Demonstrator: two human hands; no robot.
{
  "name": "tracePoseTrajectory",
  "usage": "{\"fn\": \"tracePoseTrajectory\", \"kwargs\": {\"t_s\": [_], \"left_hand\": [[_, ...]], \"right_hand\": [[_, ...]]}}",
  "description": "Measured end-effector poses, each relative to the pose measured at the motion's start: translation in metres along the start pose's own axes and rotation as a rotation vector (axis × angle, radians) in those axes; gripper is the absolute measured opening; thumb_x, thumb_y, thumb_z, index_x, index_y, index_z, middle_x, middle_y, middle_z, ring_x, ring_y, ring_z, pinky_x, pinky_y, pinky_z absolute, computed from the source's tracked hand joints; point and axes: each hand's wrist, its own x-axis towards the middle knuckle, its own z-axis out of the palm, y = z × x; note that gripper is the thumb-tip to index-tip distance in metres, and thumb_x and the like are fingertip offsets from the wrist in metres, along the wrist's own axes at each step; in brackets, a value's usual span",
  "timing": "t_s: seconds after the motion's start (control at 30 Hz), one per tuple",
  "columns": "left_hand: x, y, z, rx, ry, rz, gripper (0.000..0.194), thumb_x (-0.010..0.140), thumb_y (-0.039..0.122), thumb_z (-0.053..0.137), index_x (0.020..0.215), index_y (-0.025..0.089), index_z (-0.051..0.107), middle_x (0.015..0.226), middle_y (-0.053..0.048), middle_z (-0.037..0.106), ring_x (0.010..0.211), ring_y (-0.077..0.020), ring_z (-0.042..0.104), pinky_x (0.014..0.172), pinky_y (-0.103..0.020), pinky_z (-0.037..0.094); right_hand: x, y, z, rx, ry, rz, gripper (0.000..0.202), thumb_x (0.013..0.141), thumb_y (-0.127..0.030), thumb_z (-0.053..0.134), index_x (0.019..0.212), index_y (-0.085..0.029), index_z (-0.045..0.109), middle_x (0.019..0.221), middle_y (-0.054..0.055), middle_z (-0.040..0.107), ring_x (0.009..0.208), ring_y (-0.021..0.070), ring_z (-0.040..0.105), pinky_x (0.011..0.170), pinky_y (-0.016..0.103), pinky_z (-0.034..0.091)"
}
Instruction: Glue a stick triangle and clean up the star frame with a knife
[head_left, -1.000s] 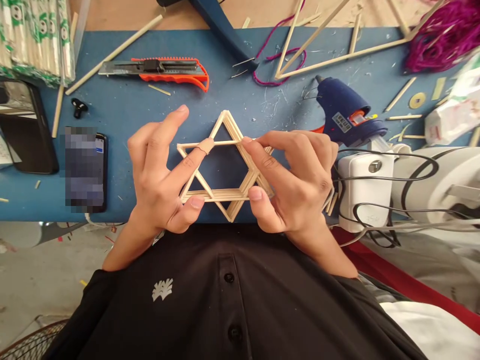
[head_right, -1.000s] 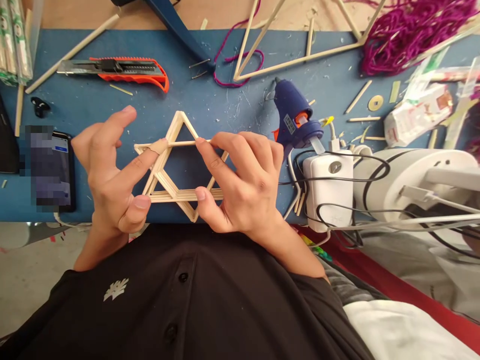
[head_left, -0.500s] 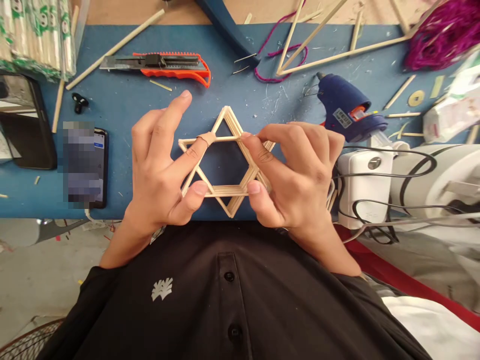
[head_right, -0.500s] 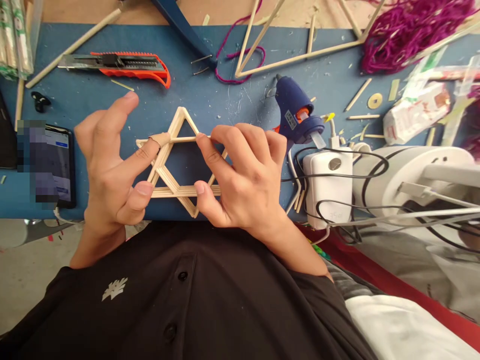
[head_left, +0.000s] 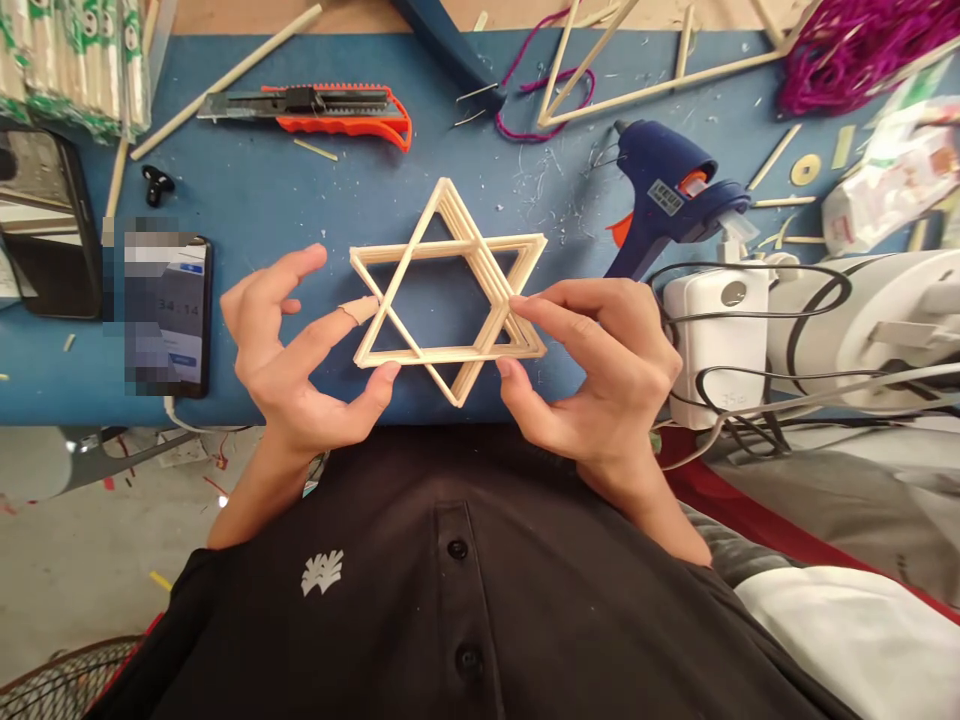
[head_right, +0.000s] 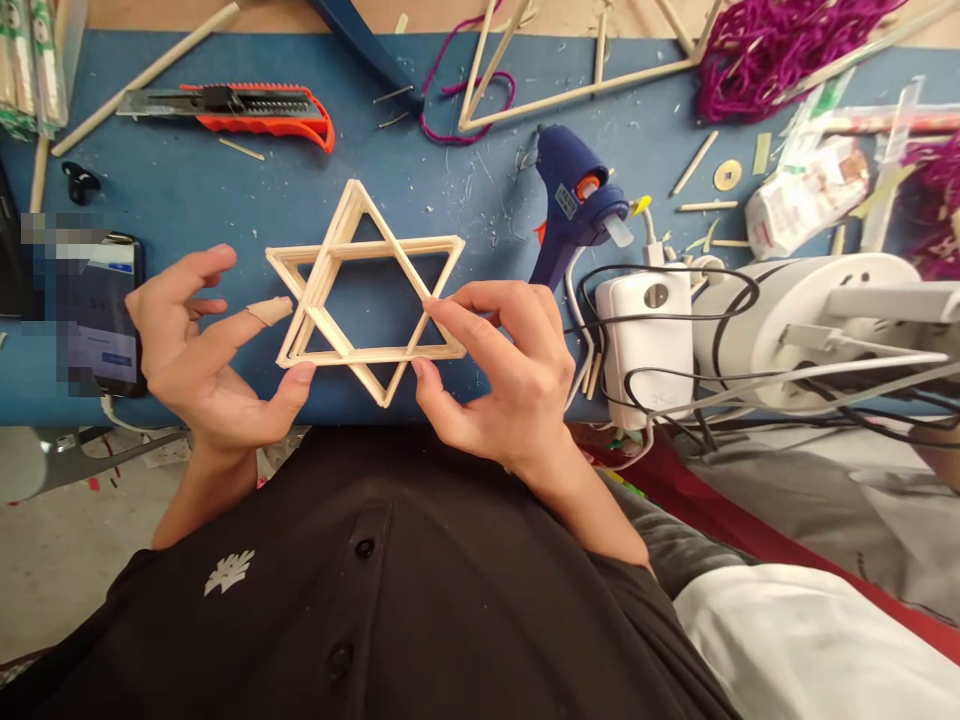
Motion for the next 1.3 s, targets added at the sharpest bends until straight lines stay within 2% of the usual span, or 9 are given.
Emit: {"fn": "tracePoseTrajectory", "kwargs": {"t_s": [0.13,0.33,0.5,0.7,0.8,0.93,1.03,1.17,1.3], "left_hand": [[0.001,0.002,0.002,0.026,-0.08,-0.066,0.053,0.085,0.063,0.069,0.123,0.027,0.077,0.166,-0.009,0.054,0.15,-0.0552,0.043,0.101,-0.08,0.049],[0.003,-0.001,0.004,0.03,-0.145,-0.054,0.057,0.087,0.062,0.069,0.13,0.026,0.075,0.169,-0.01,0.051,0.155,-0.056,0.038,0.101,-0.08,0.048],[0.003,-0.002,0.005,0.006,-0.197,-0.089,0.059,0.087,0.065,0.069,0.13,0.026,0.076,0.174,-0.008,0.046,0.161,-0.0583,0.027,0.108,-0.084,0.042],[0.006,-0.001,-0.001,0.02,-0.199,-0.066,0.055,0.087,0.063,0.073,0.129,0.027,0.075,0.176,-0.008,0.043,0.16,-0.0561,0.029,0.115,-0.08,0.037],[0.007,-0.002,-0.002,0.083,-0.14,0.066,0.056,0.084,0.057,0.078,0.132,0.028,0.075,0.175,-0.009,0.043,0.152,-0.0545,0.038,0.112,-0.076,0.043],[0.008,0.001,-0.001,0.147,-0.046,0.186,0.057,0.082,0.049,0.082,0.136,0.032,0.073,0.174,-0.007,0.044,0.143,-0.0495,0.045,0.106,-0.069,0.05],[0.01,0.005,-0.004,0.1,-0.061,0.17,0.055,0.085,0.048,0.081,0.138,0.035,0.072,0.175,-0.005,0.044,0.146,-0.0484,0.046,0.112,-0.07,0.047],[0.017,0.007,-0.009,0.097,-0.167,0.08,0.053,0.085,0.056,0.079,0.133,0.034,0.074,0.177,-0.001,0.042,0.154,-0.0519,0.041,0.122,-0.073,0.04],[0.027,0.01,-0.005,0.034,-0.21,0.049,0.058,0.086,0.059,0.078,0.137,0.033,0.072,0.179,-0.003,0.042,0.159,-0.0548,0.035,0.125,-0.077,0.032]], "right_hand": [[0.003,0.001,0.002,-0.014,0.02,-0.008,0.034,0.091,-0.027,0.078,0.125,-0.026,0.074,0.106,0.008,0.075,0.09,0.0255,0.069,0.08,0.048,0.059],[0.005,-0.001,0.001,-0.001,0.02,-0.022,0.036,0.091,-0.028,0.079,0.126,-0.021,0.077,0.104,0.012,0.076,0.088,0.0284,0.069,0.077,0.049,0.059],[0.008,-0.005,-0.003,-0.097,-0.119,0.048,0.037,0.095,-0.028,0.074,0.133,-0.028,0.073,0.111,0.011,0.076,0.095,0.0319,0.071,0.086,0.054,0.06],[0.009,-0.003,-0.005,-0.107,-0.091,-0.026,0.039,0.095,-0.029,0.077,0.133,-0.029,0.067,0.11,0.009,0.075,0.092,0.027,0.071,0.083,0.047,0.06],[0.009,-0.003,-0.005,-0.121,-0.127,-0.009,0.039,0.097,-0.029,0.075,0.135,-0.029,0.067,0.114,0.01,0.076,0.098,0.0294,0.073,0.086,0.049,0.061],[0.009,-0.002,-0.003,-0.109,-0.087,-0.063,0.04,0.093,-0.028,0.079,0.131,-0.022,0.07,0.11,0.012,0.076,0.096,0.03,0.074,0.084,0.049,0.062],[0.01,-0.001,-0.004,-0.113,-0.087,-0.074,0.038,0.092,-0.027,0.078,0.129,-0.021,0.071,0.108,0.012,0.076,0.097,0.0292,0.074,0.085,0.048,0.061],[0.017,-0.003,-0.008,-0.156,-0.102,-0.09,0.033,0.094,-0.035,0.077,0.124,-0.022,0.074,0.113,0.014,0.077,0.103,0.03,0.073,0.091,0.049,0.06],[0.022,-0.004,-0.003,-0.191,-0.156,-0.07,0.044,0.096,-0.048,0.071,0.133,-0.023,0.073,0.121,0.016,0.076,0.111,0.0344,0.072,0.098,0.055,0.058]]}}
